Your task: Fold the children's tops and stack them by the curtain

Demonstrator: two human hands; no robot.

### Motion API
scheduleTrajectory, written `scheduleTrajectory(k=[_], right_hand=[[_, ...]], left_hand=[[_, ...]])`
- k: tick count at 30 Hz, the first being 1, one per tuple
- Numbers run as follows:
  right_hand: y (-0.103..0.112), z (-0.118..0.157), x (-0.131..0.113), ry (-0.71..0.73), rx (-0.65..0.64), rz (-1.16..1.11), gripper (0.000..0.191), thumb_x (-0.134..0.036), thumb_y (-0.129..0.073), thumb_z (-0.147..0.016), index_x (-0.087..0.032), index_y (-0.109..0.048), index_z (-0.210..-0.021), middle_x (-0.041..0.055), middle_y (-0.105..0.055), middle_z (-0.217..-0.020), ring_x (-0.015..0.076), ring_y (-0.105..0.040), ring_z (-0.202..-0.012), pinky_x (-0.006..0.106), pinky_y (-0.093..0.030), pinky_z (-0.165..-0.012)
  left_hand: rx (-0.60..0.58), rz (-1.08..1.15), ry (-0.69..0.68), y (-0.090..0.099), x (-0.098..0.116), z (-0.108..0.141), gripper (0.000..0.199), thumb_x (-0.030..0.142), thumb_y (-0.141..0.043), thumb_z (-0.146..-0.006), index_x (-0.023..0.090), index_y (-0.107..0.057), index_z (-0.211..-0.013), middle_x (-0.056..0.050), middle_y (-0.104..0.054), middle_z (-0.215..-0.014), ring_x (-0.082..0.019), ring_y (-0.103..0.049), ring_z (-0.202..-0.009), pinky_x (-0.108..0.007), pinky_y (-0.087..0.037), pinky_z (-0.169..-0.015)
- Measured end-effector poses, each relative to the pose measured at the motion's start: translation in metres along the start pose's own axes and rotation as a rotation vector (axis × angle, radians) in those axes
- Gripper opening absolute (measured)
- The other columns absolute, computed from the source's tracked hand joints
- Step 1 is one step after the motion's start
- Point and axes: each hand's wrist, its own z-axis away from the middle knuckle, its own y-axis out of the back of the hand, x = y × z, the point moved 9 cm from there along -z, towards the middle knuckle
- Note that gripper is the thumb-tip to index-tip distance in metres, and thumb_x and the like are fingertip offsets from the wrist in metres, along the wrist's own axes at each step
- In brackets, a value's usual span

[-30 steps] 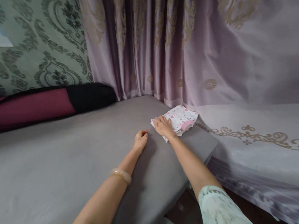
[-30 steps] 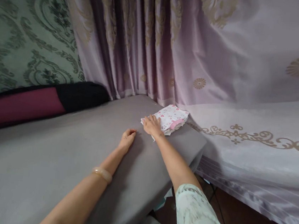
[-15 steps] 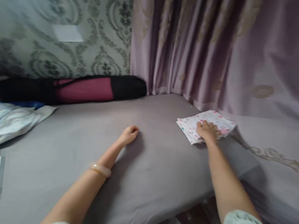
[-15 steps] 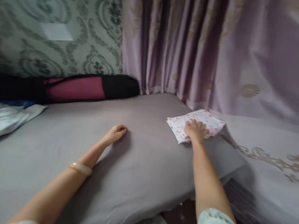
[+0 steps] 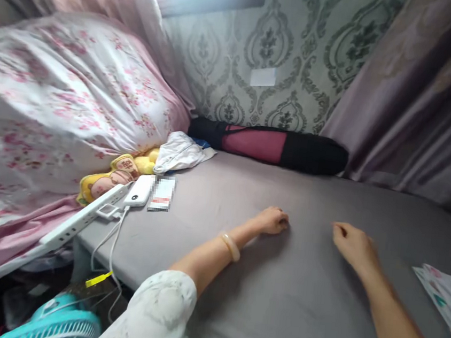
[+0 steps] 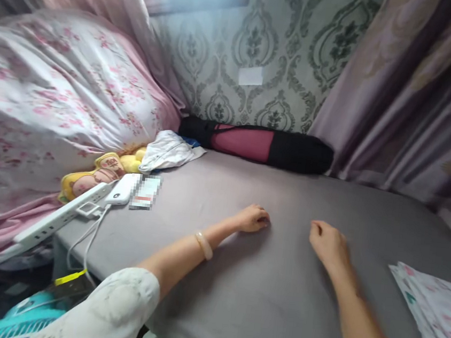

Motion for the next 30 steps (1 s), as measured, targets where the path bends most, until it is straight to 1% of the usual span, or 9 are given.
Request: scheduleTrajectory(k=[1,3,6,8,13,18,23,26,30], right_hand=[[-0.013,-0.002,-0.012,0.006,-0.071,0.006,0.02,-0.023,-0.056,-0.092,-0.017,-0.072,-0.1,0.011,-0.072,-0.095,0.0233,-0.067,-0.085,0.035,-0.051,-0.076],[-0.032,-0.003,-0.046,0.091,-0.129,-0.013,0.026,-0.021,-0.05,-0.091,-0.018,-0.074,-0.099,0.0117,-0.073,-0.096,0.0236,-0.068,-0.086,0.032,-0.048,-0.075],[-0.057,0.001,-0.095,0.18,-0.167,-0.054,0.03,-0.022,-0.046,-0.091,-0.019,-0.075,-0.1,0.0116,-0.074,-0.098,0.0229,-0.068,-0.087,0.029,-0.046,-0.073],[-0.069,0.004,-0.114,0.205,-0.171,-0.041,0.032,-0.022,-0.044,-0.091,-0.019,-0.074,-0.101,0.0121,-0.073,-0.098,0.023,-0.067,-0.089,0.03,-0.045,-0.073],[-0.084,0.006,-0.116,0.211,-0.134,-0.022,0.033,-0.024,-0.041,-0.092,-0.018,-0.072,-0.101,0.0121,-0.07,-0.098,0.0234,-0.064,-0.088,0.032,-0.044,-0.075],[-0.089,0.005,-0.109,0.212,-0.092,-0.043,0.033,-0.027,-0.04,-0.09,-0.018,-0.071,-0.099,0.0109,-0.069,-0.095,0.024,-0.061,-0.086,0.034,-0.044,-0.075],[-0.088,0.008,-0.111,0.216,-0.048,-0.044,0.034,-0.028,-0.038,-0.09,-0.019,-0.07,-0.097,0.0106,-0.068,-0.093,0.0235,-0.059,-0.083,0.034,-0.043,-0.073],[-0.086,0.009,-0.113,0.235,-0.03,-0.05,0.035,-0.03,-0.037,-0.09,-0.018,-0.069,-0.096,0.0103,-0.068,-0.091,0.0234,-0.059,-0.082,0.034,-0.043,-0.074],[-0.084,0.01,-0.114,0.248,-0.032,-0.057,0.035,-0.029,-0.036,-0.09,-0.018,-0.069,-0.096,0.0106,-0.068,-0.092,0.0238,-0.058,-0.083,0.034,-0.042,-0.074]], left_hand=[[0.004,0.055,0.023,0.005,-0.008,0.001,0.026,0.02,-0.054,-0.087,0.013,-0.069,-0.107,-0.01,-0.071,-0.107,-0.018,-0.064,-0.098,-0.027,-0.047,-0.09],[0.057,0.141,0.115,0.021,-0.032,0.006,0.026,0.017,-0.052,-0.086,0.012,-0.071,-0.104,-0.008,-0.073,-0.099,-0.017,-0.066,-0.09,-0.025,-0.049,-0.083],[0.212,0.166,0.289,0.06,-0.081,0.027,0.028,0.015,-0.051,-0.085,0.009,-0.072,-0.102,-0.01,-0.074,-0.094,-0.018,-0.067,-0.087,-0.025,-0.049,-0.08],[0.312,0.157,0.381,0.092,-0.117,0.049,0.028,0.016,-0.051,-0.085,0.009,-0.073,-0.101,-0.012,-0.074,-0.096,-0.018,-0.067,-0.088,-0.025,-0.049,-0.081],[0.54,0.042,0.688,0.172,-0.214,0.132,0.026,0.018,-0.054,-0.082,0.014,-0.075,-0.097,-0.007,-0.075,-0.095,-0.019,-0.067,-0.091,-0.025,-0.05,-0.085],[0.644,-0.044,0.92,0.226,-0.288,0.21,0.032,0.016,-0.05,-0.081,0.011,-0.073,-0.104,-0.01,-0.073,-0.105,-0.023,-0.064,-0.103,-0.03,-0.046,-0.095],[0.722,-0.104,1.137,0.254,-0.329,0.259,0.038,0.015,-0.054,-0.076,0.009,-0.068,-0.112,-0.017,-0.067,-0.117,-0.03,-0.06,-0.112,-0.037,-0.044,-0.099],[0.717,-0.107,1.177,0.257,-0.341,0.265,0.039,0.016,-0.058,-0.074,0.011,-0.066,-0.111,-0.015,-0.068,-0.114,-0.03,-0.06,-0.111,-0.036,-0.044,-0.097],[0.687,-0.109,1.187,0.255,-0.349,0.257,0.034,0.02,-0.06,-0.076,0.016,-0.065,-0.109,-0.011,-0.068,-0.113,-0.027,-0.056,-0.114,-0.036,-0.042,-0.099]])
